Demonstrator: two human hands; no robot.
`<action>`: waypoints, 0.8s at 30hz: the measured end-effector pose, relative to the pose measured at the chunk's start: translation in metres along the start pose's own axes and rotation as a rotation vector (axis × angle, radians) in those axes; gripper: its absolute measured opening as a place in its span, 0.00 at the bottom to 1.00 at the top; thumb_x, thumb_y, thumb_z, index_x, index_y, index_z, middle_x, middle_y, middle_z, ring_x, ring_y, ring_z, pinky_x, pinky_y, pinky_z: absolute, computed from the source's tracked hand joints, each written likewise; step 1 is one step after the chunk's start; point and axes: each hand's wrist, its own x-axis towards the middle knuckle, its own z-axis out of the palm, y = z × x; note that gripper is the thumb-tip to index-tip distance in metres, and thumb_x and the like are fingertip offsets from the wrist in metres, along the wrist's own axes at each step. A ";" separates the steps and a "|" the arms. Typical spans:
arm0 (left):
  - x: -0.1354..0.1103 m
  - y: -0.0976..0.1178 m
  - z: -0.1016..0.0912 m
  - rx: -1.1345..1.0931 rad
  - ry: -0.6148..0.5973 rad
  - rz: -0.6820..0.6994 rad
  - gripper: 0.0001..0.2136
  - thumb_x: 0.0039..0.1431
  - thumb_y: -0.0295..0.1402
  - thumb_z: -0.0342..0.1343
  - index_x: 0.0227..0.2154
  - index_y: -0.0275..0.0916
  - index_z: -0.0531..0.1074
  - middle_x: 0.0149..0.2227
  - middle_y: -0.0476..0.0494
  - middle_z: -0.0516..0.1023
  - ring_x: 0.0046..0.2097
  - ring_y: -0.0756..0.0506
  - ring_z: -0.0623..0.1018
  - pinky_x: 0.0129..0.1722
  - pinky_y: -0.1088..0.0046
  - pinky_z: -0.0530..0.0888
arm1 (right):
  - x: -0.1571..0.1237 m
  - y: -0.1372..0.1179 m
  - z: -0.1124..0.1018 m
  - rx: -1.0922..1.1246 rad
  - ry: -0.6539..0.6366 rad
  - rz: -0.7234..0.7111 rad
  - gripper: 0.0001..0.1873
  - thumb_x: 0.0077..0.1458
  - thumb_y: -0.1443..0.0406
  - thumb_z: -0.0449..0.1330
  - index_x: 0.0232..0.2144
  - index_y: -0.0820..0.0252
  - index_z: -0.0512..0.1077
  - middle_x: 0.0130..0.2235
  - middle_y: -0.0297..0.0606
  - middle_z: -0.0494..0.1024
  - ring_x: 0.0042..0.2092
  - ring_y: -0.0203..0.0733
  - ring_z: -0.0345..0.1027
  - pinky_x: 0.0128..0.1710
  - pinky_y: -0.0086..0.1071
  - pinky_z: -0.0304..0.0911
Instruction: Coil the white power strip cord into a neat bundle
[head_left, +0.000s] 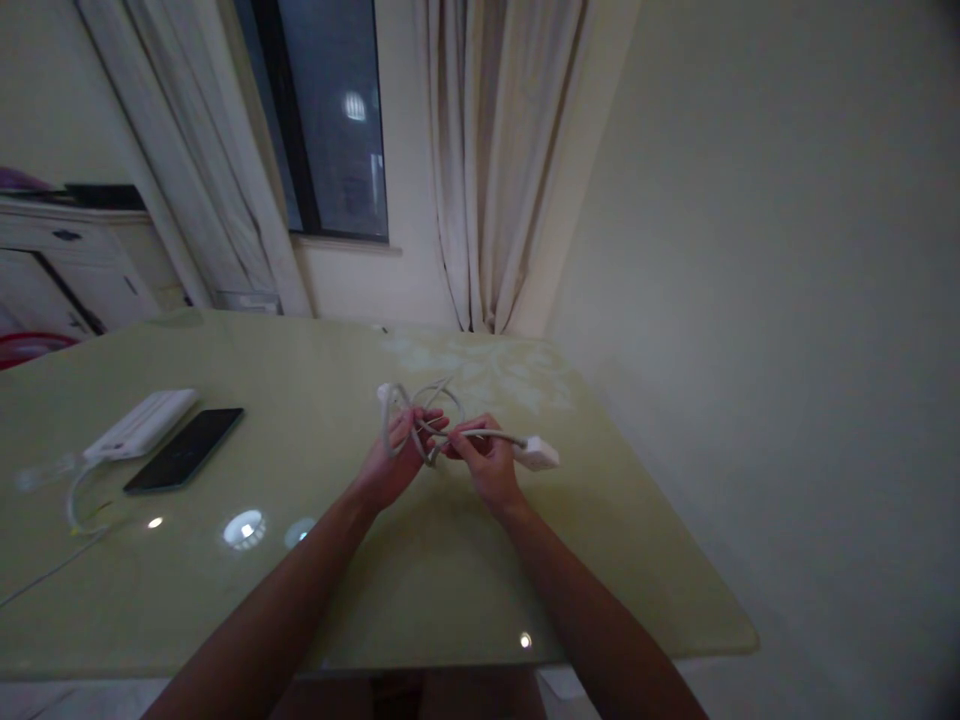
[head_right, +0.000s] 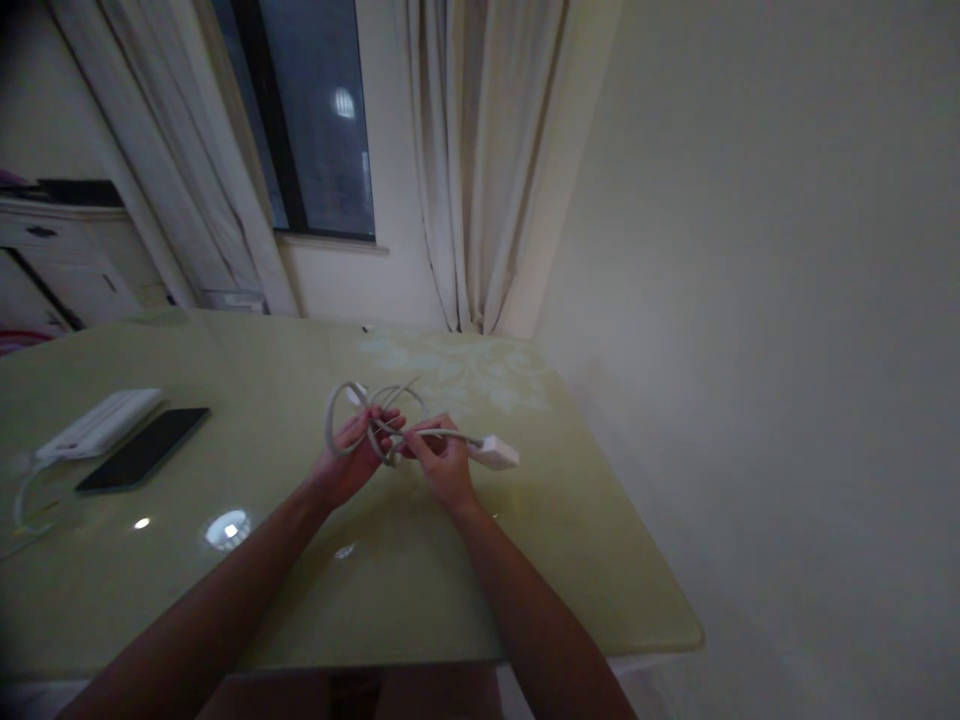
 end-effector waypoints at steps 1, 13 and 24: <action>0.001 0.003 -0.001 -0.015 0.021 0.022 0.10 0.64 0.42 0.60 0.37 0.41 0.72 0.48 0.40 0.80 0.53 0.41 0.79 0.38 0.70 0.76 | -0.001 0.000 0.000 -0.038 0.028 -0.034 0.15 0.54 0.55 0.70 0.33 0.57 0.71 0.32 0.33 0.79 0.33 0.37 0.78 0.37 0.33 0.76; 0.001 0.030 -0.007 -0.284 0.030 0.002 0.10 0.69 0.32 0.51 0.31 0.38 0.71 0.34 0.44 0.70 0.26 0.54 0.62 0.18 0.81 0.60 | 0.021 0.002 -0.047 -0.654 0.443 -0.281 0.08 0.59 0.58 0.64 0.32 0.54 0.78 0.34 0.37 0.79 0.32 0.38 0.70 0.34 0.29 0.64; 0.000 0.006 0.001 -0.145 -0.088 -0.059 0.09 0.61 0.38 0.62 0.33 0.39 0.70 0.34 0.47 0.70 0.26 0.54 0.62 0.17 0.82 0.58 | -0.007 0.024 -0.010 -0.843 -0.328 -0.238 0.07 0.57 0.68 0.60 0.30 0.55 0.77 0.32 0.36 0.80 0.32 0.39 0.70 0.35 0.30 0.63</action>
